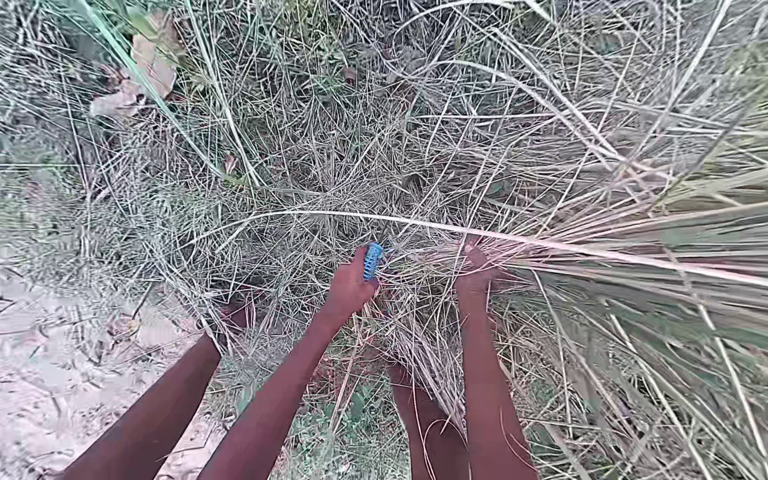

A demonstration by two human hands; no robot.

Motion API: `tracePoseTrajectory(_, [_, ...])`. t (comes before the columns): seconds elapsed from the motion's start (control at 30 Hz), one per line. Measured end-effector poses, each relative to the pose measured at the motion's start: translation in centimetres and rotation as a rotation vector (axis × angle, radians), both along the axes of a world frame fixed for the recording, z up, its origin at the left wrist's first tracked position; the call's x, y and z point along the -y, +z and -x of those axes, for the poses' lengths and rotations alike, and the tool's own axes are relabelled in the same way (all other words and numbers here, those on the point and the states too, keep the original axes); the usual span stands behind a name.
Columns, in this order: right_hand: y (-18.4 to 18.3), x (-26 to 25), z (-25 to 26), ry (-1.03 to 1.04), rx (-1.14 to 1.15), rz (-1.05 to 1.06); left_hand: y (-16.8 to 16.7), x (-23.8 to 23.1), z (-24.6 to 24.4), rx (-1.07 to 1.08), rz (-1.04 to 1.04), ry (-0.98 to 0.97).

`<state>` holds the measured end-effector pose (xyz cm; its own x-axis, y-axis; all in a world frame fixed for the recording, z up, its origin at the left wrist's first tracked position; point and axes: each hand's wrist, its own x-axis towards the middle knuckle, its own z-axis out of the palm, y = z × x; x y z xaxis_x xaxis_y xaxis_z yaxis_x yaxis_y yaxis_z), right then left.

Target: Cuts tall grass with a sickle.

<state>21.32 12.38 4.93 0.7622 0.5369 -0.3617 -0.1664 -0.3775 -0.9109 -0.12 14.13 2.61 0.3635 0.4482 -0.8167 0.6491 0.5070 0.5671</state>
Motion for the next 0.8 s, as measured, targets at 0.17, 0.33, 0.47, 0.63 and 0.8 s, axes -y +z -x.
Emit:
tracePoseTrajectory(0.17, [-0.5,0.1,0.3,0.054,0.072,0.003,0.7,-2.4,0.0,-0.004,0.110,-0.168])
tracePoseTrajectory(0.33, [-0.5,-1.0,1.1,0.024,0.062,-0.018,-3.3,-3.5,-1.2,0.117,0.439,-0.138])
tracePoseTrajectory(0.47, [-1.0,-0.8,0.9,0.014,0.120,0.002,-1.6,-5.3,-5.1,-0.113,0.250,-0.349])
tracePoseTrajectory(0.63, [-0.7,-2.7,0.5,0.065,0.194,-0.078,-0.6,-9.9,-9.8,-0.218,0.157,-0.569])
tracePoseTrajectory(0.8, [-2.0,-4.3,-1.1,0.075,0.207,-0.034,4.5,-4.0,-1.6,-0.182,0.291,-0.346])
